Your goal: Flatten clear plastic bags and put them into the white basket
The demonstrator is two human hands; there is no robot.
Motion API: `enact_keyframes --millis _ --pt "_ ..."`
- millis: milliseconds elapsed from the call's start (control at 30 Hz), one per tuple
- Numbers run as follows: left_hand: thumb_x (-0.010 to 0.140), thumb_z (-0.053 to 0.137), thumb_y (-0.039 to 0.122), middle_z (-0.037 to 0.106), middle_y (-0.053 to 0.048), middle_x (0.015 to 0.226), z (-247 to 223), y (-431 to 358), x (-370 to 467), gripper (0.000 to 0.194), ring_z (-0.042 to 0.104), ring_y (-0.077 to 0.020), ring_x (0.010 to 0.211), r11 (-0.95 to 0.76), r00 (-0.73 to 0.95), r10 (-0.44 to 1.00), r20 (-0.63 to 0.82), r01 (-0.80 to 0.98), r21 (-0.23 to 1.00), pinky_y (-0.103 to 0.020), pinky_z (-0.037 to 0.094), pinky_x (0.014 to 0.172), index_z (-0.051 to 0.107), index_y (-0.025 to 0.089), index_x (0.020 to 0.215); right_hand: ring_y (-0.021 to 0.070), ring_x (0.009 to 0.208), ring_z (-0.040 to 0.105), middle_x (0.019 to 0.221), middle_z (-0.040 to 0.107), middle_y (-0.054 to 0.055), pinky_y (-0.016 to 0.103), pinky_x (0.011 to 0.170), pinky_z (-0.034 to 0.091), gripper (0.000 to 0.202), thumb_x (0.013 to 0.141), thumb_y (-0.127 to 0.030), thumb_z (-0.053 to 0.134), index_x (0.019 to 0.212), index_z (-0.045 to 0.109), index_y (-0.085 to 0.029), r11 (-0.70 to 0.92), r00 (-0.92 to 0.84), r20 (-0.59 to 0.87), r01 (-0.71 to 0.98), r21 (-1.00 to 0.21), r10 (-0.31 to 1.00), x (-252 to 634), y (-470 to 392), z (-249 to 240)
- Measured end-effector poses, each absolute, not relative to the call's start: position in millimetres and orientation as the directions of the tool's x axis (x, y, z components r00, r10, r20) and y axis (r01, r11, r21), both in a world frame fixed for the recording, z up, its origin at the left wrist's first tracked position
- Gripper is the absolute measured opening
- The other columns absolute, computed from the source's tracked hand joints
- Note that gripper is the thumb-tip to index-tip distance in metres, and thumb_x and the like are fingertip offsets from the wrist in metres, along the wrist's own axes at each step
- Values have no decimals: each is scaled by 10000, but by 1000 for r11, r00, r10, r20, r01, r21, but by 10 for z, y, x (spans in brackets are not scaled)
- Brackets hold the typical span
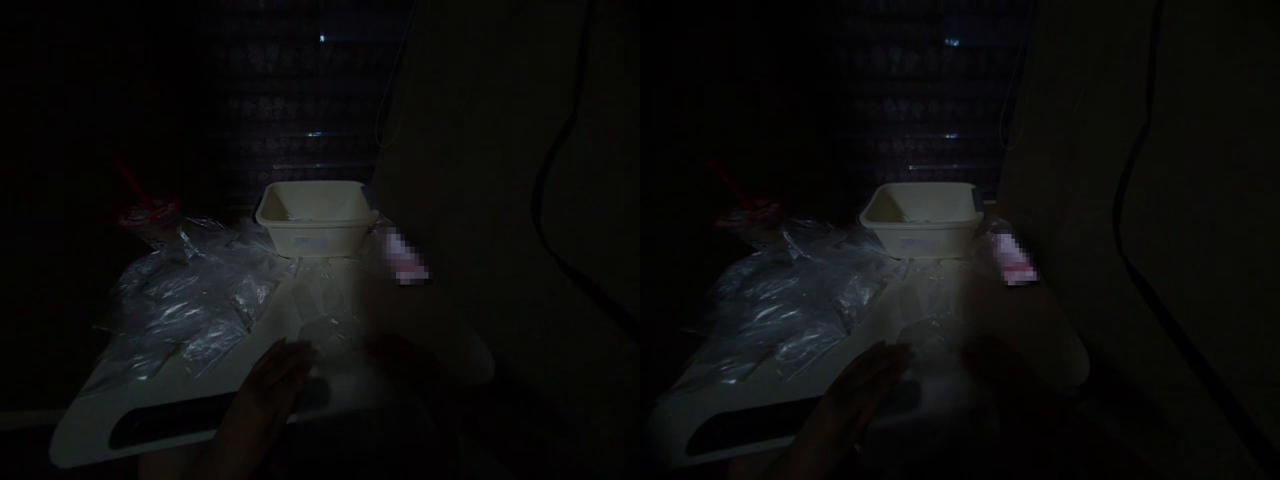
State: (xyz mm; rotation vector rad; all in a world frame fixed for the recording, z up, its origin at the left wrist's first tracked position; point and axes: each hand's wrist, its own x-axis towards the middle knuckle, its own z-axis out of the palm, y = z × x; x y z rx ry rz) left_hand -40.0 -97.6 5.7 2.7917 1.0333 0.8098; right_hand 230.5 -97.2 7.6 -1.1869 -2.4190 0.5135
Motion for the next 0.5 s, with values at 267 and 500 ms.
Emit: enact_keyframes --millis 267,500 --pt "822 341 191 567 -70 1037 149 -958 -360 263 478 -158 1010 -773 628 629 459 572 275 -357 415 841 481 186 1044 142 864 499 1048 486 59 339 729 428 242 810 -286 399 1015 478 -184 531 -529 174 660 -531 831 2295 -954 93" --pt "800 376 139 530 -53 1090 138 -947 -360 250 447 -152 1044 -692 581 719 382 545 473 -332 416 843 491 207 1012 139 866 497 1049 487 55 329 730 427 230 816 -286 386 1003 487 -197 435 -423 147 742 -509 894 2283 -971 147"
